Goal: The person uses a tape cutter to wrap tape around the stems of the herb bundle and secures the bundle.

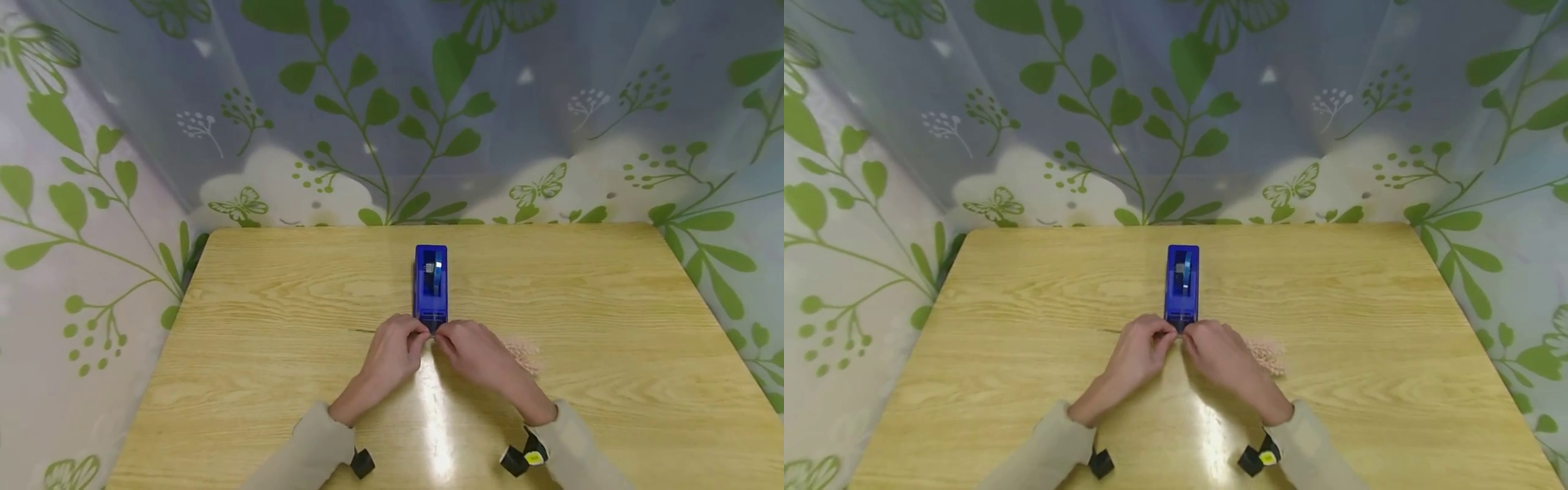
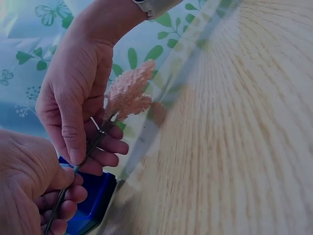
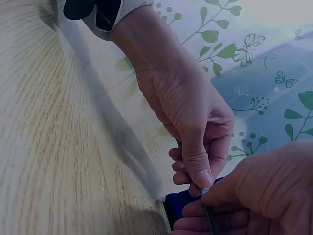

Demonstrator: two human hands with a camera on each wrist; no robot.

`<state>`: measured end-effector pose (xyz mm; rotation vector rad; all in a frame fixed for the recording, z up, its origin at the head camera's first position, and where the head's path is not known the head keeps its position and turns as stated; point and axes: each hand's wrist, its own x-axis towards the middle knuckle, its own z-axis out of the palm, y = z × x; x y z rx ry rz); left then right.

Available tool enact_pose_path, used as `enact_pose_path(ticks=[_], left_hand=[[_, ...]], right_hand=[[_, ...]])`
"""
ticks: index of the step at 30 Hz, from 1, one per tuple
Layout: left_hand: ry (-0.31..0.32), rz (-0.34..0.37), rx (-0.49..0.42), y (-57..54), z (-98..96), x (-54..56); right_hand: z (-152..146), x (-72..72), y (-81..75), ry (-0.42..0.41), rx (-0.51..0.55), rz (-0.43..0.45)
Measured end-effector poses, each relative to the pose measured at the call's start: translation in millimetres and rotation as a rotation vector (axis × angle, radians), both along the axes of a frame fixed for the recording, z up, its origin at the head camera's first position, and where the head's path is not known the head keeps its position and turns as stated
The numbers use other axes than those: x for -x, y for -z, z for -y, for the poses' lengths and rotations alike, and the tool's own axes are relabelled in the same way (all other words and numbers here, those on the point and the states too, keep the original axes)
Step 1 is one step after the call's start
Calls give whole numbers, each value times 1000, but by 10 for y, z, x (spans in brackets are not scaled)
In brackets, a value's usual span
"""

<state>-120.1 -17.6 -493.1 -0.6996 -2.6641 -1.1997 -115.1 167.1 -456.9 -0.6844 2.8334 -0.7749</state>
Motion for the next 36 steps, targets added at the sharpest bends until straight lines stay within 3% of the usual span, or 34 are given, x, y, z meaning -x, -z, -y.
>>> enact_pose_path(ticks=[7, 27, 31, 36], left_hand=[[0, -5, -13, 2, 4, 1], [-15, -40, -28, 2, 17, 31], [-20, -54, -33, 14, 30, 7], [-13, -82, -36, 31, 24, -24]], right_hand=[[-22, 7, 8, -7, 17, -82], [-18, 54, 9, 16, 34, -162], [-27, 77, 14, 21, 59, -102], [-93, 89, -5, -12, 82, 81]])
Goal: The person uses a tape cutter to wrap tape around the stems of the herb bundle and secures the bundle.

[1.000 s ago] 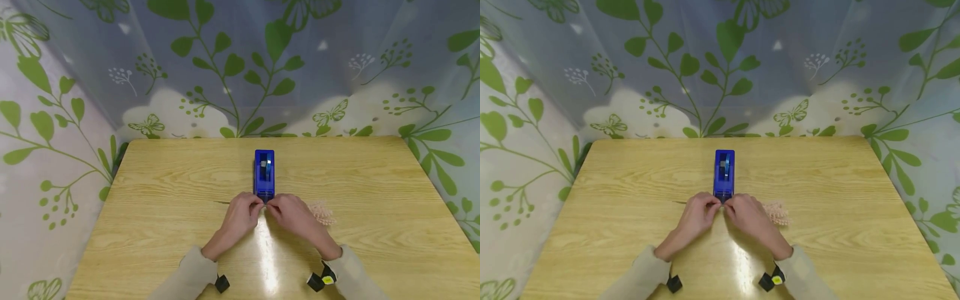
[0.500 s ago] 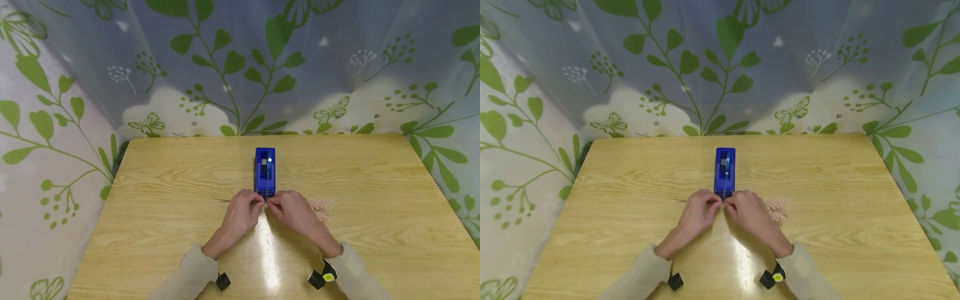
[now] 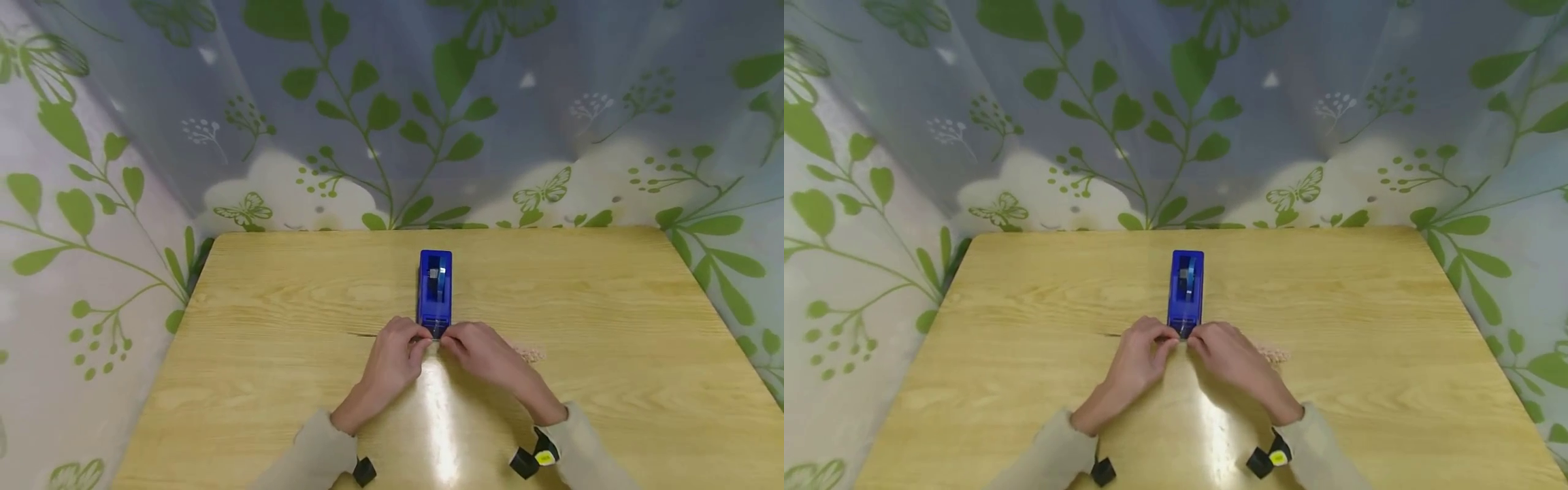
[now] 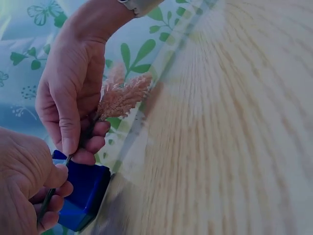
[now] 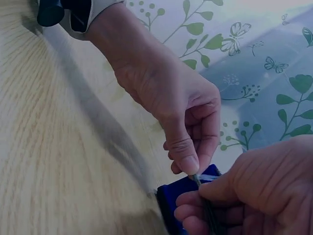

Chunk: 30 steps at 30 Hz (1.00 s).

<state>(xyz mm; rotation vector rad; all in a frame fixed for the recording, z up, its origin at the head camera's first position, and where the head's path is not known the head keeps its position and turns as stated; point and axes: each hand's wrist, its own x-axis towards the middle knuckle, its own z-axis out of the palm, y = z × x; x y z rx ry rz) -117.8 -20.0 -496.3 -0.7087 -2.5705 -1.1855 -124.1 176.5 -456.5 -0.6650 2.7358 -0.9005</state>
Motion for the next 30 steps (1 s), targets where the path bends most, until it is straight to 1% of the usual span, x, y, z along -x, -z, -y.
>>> enact_pose_path(ticks=[2, 3, 8, 12, 17, 20, 23, 28, 30], left_hand=[[-4, 1, 6, -1, -7, -12], [-6, 5, 10, -6, -8, -17], [-23, 33, 54, -46, 5, -11], [-7, 43, 105, -62, 21, 4], [14, 26, 177, -68, 24, 16], [11, 14, 181, -69, 18, 21], [4, 6, 148, -68, 13, 19], [3, -24, 94, -46, 7, 16], [6, -37, 82, -32, 3, 21]], right_hand=[[-27, -7, -11, -10, 0, 22], [-36, -10, -16, -13, -4, 12], [-35, -9, -44, 5, -34, -70], [-25, -16, -50, 21, -71, -122], [-18, -33, -57, 30, -103, -193], [-22, -38, -66, 26, -107, -221], [-27, -40, -64, 25, -102, -210], [-29, -41, -50, 27, -86, -118], [-28, -42, -38, 24, -88, -98]])
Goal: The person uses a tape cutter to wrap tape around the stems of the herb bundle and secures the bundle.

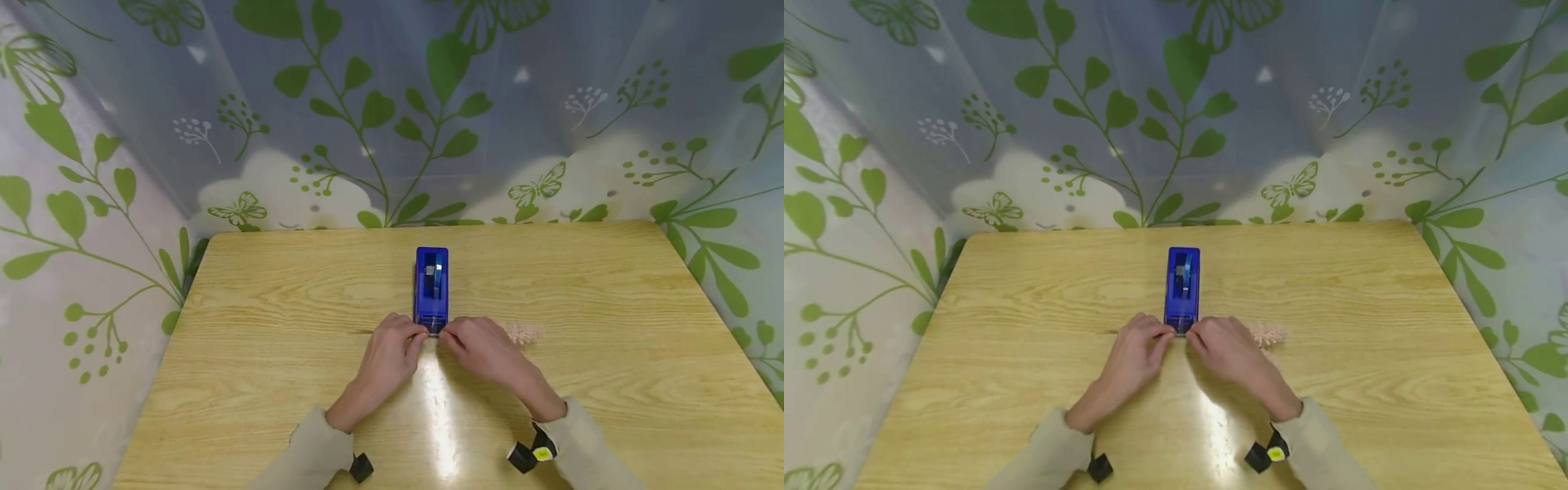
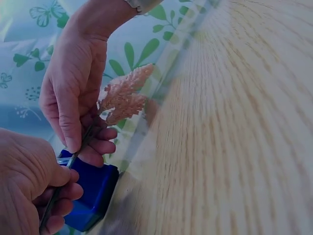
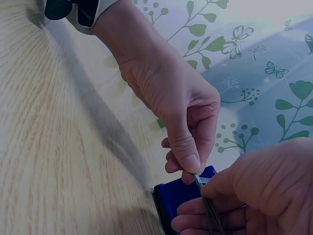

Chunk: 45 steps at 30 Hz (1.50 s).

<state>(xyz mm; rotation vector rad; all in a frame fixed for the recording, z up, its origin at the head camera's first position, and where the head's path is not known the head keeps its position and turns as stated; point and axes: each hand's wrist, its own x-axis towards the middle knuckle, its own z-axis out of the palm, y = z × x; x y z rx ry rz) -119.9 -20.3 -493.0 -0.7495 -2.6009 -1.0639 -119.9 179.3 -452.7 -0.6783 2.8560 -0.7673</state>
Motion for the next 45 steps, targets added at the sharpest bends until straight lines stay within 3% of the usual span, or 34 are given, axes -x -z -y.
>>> enact_pose_path(ticks=[12, 21, 28, 38, 45], left_hand=[[2, -24, -42, 2, -5, 13], [-17, 11, 4, -40, -12, 1], [-35, 49, 61, -58, -19, -20], [-32, 34, -78, 9, -23, -7], [-36, -9, -120, 48, -25, 1]], right_hand=[[-17, 13, 3, -7, 29, -119], [-4, 25, 28, -8, 33, -229], [8, 10, 19, 4, 28, -207], [61, -36, -21, 81, -1, -43], [62, -44, -12, 83, 14, -170]])
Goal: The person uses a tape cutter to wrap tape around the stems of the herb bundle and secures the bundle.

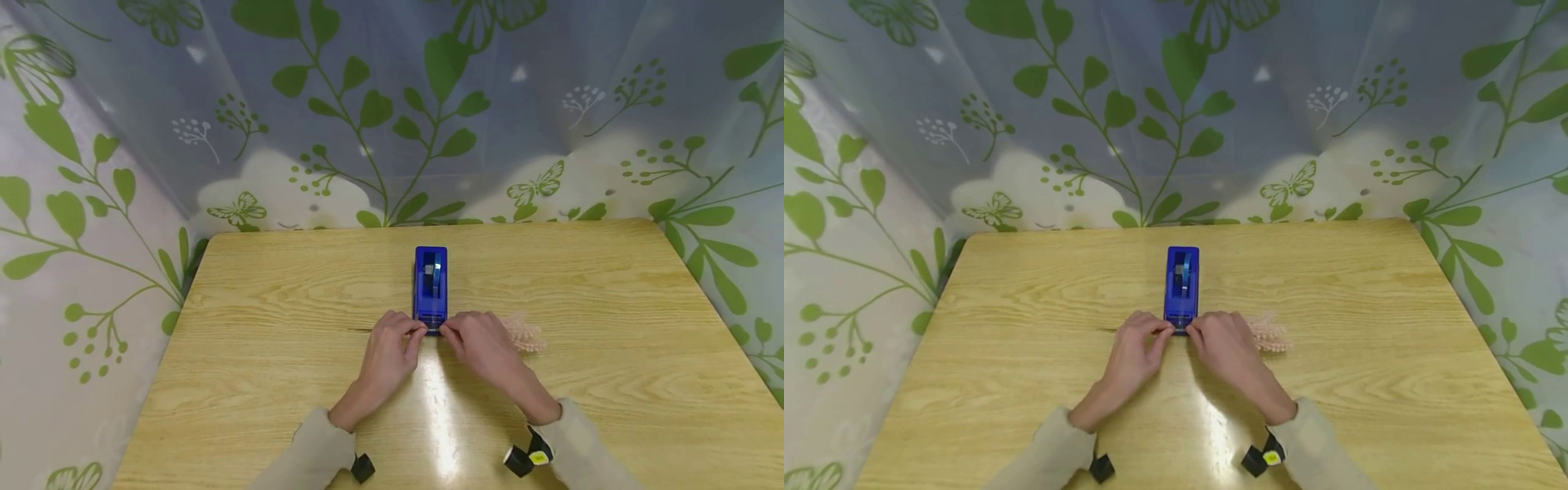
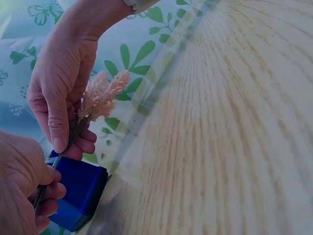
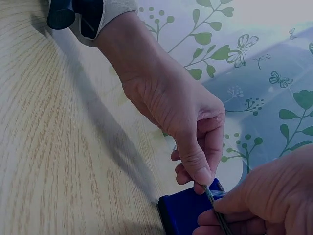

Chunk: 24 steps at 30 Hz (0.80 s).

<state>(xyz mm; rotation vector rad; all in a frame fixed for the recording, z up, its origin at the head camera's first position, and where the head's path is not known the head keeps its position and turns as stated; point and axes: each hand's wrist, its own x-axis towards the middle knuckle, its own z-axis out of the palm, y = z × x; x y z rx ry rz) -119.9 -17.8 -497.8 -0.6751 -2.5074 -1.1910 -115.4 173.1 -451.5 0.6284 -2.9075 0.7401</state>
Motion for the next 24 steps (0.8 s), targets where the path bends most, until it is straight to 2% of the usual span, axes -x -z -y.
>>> enact_pose_path(ticks=[4, 12, 17, 20, 24], left_hand=[[-9, -13, -18, 12, 2, 4], [-18, -32, -46, 29, 6, 15], [-1, -47, -72, 27, 6, 21], [22, -76, -32, 31, 12, 34], [44, -138, 66, 56, 21, 53]], right_hand=[[-5, 10, -13, 5, -1, -42], [-7, 16, -5, 40, 20, -10], [-20, 18, -5, 66, 51, 0], [-21, 19, -4, 71, 57, 0], [-19, 20, -2, 65, 59, -8]])
